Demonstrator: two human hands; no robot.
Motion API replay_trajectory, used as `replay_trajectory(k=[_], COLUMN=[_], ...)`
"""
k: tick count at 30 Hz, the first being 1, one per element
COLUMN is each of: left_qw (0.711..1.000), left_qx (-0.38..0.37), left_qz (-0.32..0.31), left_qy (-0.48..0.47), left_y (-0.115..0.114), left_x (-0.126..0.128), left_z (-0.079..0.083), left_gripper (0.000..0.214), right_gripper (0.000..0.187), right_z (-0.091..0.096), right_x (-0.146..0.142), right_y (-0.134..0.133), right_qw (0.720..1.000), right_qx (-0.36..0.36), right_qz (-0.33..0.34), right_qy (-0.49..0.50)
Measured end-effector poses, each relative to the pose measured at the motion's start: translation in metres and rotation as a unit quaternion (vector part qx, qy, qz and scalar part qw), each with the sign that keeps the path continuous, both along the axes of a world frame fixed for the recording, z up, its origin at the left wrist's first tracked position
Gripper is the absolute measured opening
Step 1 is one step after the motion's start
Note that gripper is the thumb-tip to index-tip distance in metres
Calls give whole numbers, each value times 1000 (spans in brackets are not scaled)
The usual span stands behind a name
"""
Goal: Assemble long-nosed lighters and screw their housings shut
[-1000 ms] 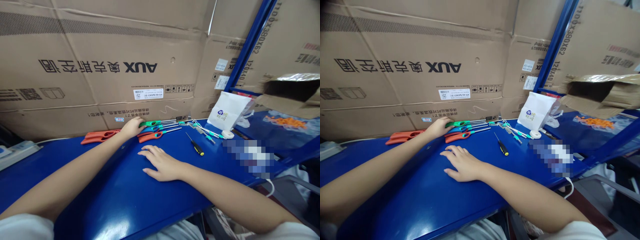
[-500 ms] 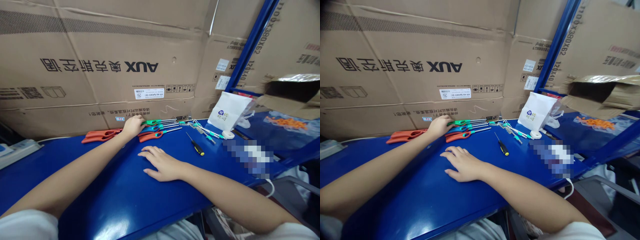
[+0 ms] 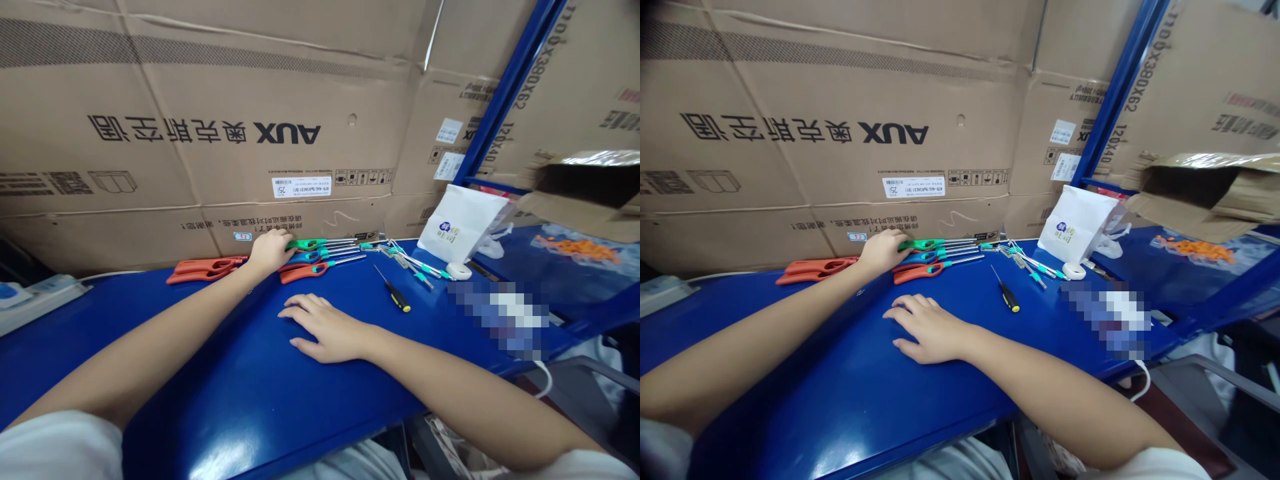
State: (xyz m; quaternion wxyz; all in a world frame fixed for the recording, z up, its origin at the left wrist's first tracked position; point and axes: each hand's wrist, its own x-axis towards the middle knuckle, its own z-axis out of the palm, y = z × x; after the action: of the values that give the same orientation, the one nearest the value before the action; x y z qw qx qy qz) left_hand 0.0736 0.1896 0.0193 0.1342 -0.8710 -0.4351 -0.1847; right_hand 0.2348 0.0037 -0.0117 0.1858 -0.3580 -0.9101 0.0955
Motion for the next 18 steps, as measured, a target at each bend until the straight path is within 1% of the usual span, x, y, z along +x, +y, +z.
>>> replay_trajectory(k=[9, 13, 16, 18], left_qw=[1000, 1000, 1000, 999], left_qx=[3, 4, 1, -5], left_qz=[-10, -10, -5, 5], left_qy=[7, -3, -20, -31], left_y=[-5, -10, -18, -23], left_x=[0, -3, -15, -32], left_z=[2, 6, 12, 15], left_gripper=[24, 26, 31, 32], right_gripper=[44, 42, 36, 26], right_z=[0, 1, 3, 5], right_x=[0, 1, 4, 7], right_y=[-1, -1, 1, 3], right_qw=[1000, 1000, 1000, 1000], right_qx=[-7, -1, 16, 28], right_qz=[5, 7, -2, -10], right_qy=[1, 6, 8, 9])
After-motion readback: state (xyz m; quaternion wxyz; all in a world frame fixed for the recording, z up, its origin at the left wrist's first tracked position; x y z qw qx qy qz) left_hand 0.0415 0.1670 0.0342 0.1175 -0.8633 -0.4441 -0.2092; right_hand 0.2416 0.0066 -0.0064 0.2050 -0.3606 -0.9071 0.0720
